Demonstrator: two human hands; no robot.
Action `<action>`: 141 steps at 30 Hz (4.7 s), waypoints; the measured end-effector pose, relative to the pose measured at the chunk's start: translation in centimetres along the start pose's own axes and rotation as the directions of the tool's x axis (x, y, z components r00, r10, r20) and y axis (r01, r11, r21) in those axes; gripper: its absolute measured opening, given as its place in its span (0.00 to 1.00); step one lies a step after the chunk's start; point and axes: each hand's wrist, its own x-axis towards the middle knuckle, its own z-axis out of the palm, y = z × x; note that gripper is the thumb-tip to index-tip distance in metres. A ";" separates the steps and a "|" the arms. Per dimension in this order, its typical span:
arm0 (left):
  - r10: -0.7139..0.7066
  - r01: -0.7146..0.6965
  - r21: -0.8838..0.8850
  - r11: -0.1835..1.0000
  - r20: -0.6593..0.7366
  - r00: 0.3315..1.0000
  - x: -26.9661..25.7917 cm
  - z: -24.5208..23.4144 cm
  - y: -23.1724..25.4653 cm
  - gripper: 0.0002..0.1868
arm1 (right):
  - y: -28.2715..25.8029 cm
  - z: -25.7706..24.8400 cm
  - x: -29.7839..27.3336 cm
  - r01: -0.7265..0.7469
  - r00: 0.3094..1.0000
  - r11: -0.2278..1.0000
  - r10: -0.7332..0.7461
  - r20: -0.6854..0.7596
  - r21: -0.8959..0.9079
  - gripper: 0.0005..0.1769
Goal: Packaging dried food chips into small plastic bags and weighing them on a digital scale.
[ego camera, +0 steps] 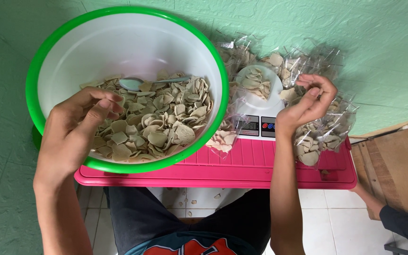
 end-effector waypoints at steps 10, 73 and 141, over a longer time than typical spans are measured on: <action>-0.030 0.031 0.029 0.999 -0.012 0.999 0.0 0.0 0.4 0.13 | 0.1 0.0 -0.1 -0.016 1.000 1.000 0.016 -0.011 0.010 0.16; -0.057 0.058 0.067 0.996 -0.013 0.998 0.0 -0.4 1.0 0.14 | 9.5 1.5 0.2 -0.501 0.763 0.796 0.592 0.262 -0.340 0.09; -0.157 0.150 0.135 0.979 0.041 0.987 0.6 -0.6 1.0 0.10 | -17.2 12.9 -3.8 -0.835 0.055 0.519 0.408 0.911 -0.182 0.05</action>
